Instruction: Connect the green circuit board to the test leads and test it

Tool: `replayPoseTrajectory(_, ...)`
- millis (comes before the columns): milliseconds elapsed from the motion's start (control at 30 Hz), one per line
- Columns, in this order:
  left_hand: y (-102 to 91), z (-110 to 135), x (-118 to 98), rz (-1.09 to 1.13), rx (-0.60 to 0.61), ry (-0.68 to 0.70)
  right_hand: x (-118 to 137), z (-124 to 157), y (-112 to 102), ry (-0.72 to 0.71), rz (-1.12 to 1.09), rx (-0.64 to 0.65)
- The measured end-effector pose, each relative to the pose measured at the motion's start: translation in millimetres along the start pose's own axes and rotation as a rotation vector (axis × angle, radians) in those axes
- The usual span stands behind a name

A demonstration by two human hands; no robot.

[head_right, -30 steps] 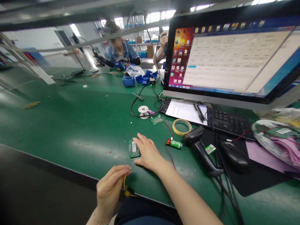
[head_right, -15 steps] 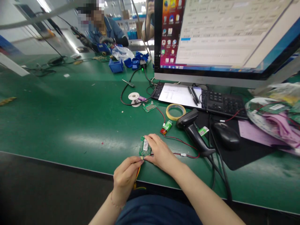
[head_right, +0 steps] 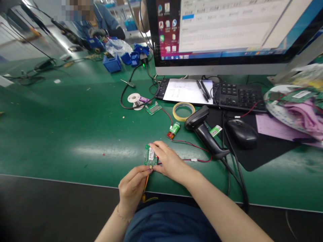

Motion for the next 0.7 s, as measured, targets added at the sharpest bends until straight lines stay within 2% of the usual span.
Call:
replayPoseTrajectory(167, -0.5, -3.9, 0.3, 0.022, 0.049, -0.063, 0.1, -1.2, -0.8, 0.009, 0.014, 0.009)
replayPoseTrajectory(333, -1.3, -4.0, -0.6, 0.007, 0.028, -0.060, 1.8, -0.5, -0.1, 0.015, 0.027, 0.020)
replayPoseTrajectory(567, 2.5, -4.7, 4.3, -0.026, 0.073, -0.110, 1.9, -2.2, 0.6, 0.025, 0.051, 0.041)
replayPoseTrajectory(700, 3.8, -7.1, 3.5, -0.057, 0.089, -0.090, 2.0, -2.5, 0.7, 0.025, 0.035, 0.045)
Point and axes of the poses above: each hand's wrist, its own z-axis away from the middle knuckle, its own y-axis out of the palm, x = y × z, the point moved 6 cm from there along -z, towards the middle knuckle, and after that the axes turned 14 degrees about x, right-handed, at the moved point
